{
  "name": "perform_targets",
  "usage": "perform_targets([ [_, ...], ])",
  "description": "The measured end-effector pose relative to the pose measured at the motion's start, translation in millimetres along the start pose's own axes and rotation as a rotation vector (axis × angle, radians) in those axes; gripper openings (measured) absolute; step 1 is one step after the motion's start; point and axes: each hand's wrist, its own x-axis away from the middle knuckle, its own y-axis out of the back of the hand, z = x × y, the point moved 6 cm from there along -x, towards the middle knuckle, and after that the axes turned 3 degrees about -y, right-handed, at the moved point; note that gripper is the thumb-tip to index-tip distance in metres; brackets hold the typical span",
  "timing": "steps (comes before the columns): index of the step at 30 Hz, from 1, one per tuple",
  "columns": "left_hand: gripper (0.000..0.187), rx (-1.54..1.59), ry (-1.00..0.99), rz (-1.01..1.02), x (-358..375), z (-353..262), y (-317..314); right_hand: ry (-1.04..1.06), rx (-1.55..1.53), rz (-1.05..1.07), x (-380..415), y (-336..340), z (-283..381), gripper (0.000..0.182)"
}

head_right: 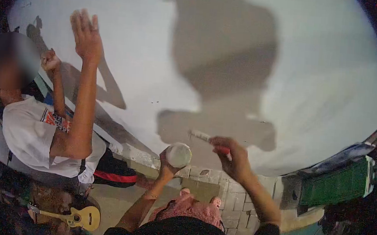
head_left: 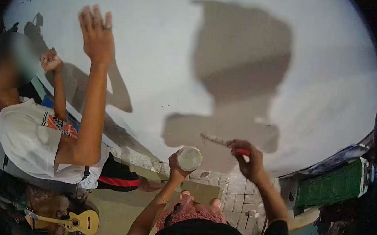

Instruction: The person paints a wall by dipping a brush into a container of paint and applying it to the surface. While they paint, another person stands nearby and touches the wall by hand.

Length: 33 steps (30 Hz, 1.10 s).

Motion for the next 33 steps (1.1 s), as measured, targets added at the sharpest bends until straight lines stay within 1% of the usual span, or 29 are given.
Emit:
perform_targets([
  [1, 0.082, -0.103, 0.015, 0.025, -15.9, -32.3, 6.6, 0.107, 0.095, 0.037, -17.4, 13.9, 11.3, 0.025],
  [2, 0.095, -0.159, 0.028, 0.136, -19.5, -28.4, 2.9, 0.17, 0.219, 0.045, -33.7, 27.6, 24.4, 0.027],
  [3, 0.101, -0.18, 0.029, 0.197, -19.2, -22.8, -4.3, 0.231, 0.345, 0.054, -49.1, 41.6, 39.0, 0.029],
  [4, 0.108, -0.202, 0.029, 0.258, -18.6, -17.3, -11.4, 0.179, 0.428, 0.052, -64.6, 57.1, 50.2, 0.028],
  [5, 0.106, -0.138, 0.075, 0.176, -14.2, -6.0, -14.5, 0.128, 0.511, 0.048, -79.9, 72.7, 61.5, 0.028],
  [6, 0.105, -0.071, 0.122, 0.091, -13.4, 1.5, -18.2, 0.212, 0.432, 0.007, -95.2, 89.5, 77.7, 0.027],
  [7, 0.105, -0.053, 0.113, 0.099, -18.8, -3.0, -19.4, 0.299, 0.442, -0.036, -106.2, 104.4, 99.9, 0.026],
  [8, 0.104, -0.164, 0.067, 0.19, -28.4, -14.0, -18.6, 0.385, 0.456, -0.082, -116.5, 119.3, 122.0, 0.025],
  [9, 0.104, -0.277, 0.022, 0.28, -34.6, -21.9, -21.7, 0.472, 0.555, -0.128, -123.0, 132.5, 151.7, 0.025],
  [10, 0.103, -0.102, 0.112, 0.264, -36.1, -19.4, -22.5, 0.512, 0.656, -0.19, -126.3, 143.5, 177.2, 0.026],
  [11, 0.103, -0.096, 0.109, 0.274, -39.3, -23.7, -24.3, 0.548, 0.755, -0.252, -128.9, 153.6, 195.7, 0.027],
  [13, 0.101, -0.234, 0.004, 0.253, -45.3, -38.6, -24.6, 0.686, 0.636, -0.382, -132.5, 186.9, 210.1, 0.032],
  [14, 0.097, -0.128, 0.039, 0.215, -43.4, -31.7, -25.5, 0.679, 0.642, -0.385, -133.5, 190.8, 209.9, 0.032],
  [16, 0.096, -0.045, 0.072, 0.228, -41.0, -25.5, -29.8, 0.776, 0.561, -0.648, -120.9, 199.8, 213.1, 0.034],
  [17, 0.096, 0.032, 0.109, 0.234, -38.9, -20.8, -31.8, 0.768, 0.564, -0.649, -117.2, 189.8, 206.9, 0.034],
  [18, 0.093, 0.038, 0.061, 0.251, -33.3, -6.8, -36.3, 0.757, 0.463, -0.609, -113.0, 169.5, 199.5, 0.031],
  [20, 0.092, -0.014, 0.099, 0.273, -30.4, -17.7, -33.2, 0.877, 0.57, -0.568, -101.0, 138.5, 170.9, 0.028],
  [21, 0.092, -0.07, 0.135, 0.291, -30.0, -24.3, -30.8, 0.888, 0.612, -0.536, -94.9, 121.9, 152.1, 0.029],
  [22, 0.096, -0.035, 0.226, 0.242, -28.4, -28.8, -30.1, 0.827, 0.63, -0.463, -84.5, 101.2, 125.6, 0.029],
  [23, 0.096, -0.037, 0.228, 0.248, -20.9, -11.7, -36.4, 0.731, 0.63, -0.379, -70.6, 82.7, 97.5, 0.03],
  [24, 0.096, 0.399, 0.426, 0.183, -7.1, 28.3, -50.7, 0.584, 0.588, -0.283, -55.3, 65.2, 65.5, 0.031],
  [26, 0.096, 0.839, 0.614, 0.1, 0.7, 39.4, -61.8, 0.392, 0.532, -0.111, -14.7, 30.8, 11.8, 0.034],
  [27, 0.096, 0.467, 0.367, 0.156, -7.9, 11.8, -48.7, 0.72, 0.676, -0.163, 12.4, 10.2, -3.1, 0.033],
  [28, 0.096, 0.093, 0.122, 0.206, -13.1, -14.5, -42.3, 0.641, 0.667, -0.099, 28.3, -5.7, -26.6, 0.031],
  [29, 0.096, 0.092, 0.127, 0.203, -13.6, -19.8, -42.0, 0.561, 0.658, -0.034, 42.7, -18.9, -46.8, 0.03],
  [30, 0.096, 0.045, 0.155, 0.195, -12.5, -21.4, -40.9, 0.56, 0.655, -0.027, 55.4, -28.1, -60.8, 0.03],
  [31, 0.096, -0.002, 0.186, 0.189, -8.8, -20.1, -39.7, 0.485, 0.588, 0.037, 64.3, -37.3, -77.0, 0.028],
  [32, 0.095, -0.139, 0.197, 0.188, -2.9, -8.9, -37.7, 0.409, 0.521, 0.1, 71.3, -43.5, -95.6, 0.027],
  [33, 0.095, -0.142, 0.205, 0.188, 3.1, -7.3, -43.5, 0.406, 0.515, 0.106, 77.6, -44.6, -115.5, 0.027],
])
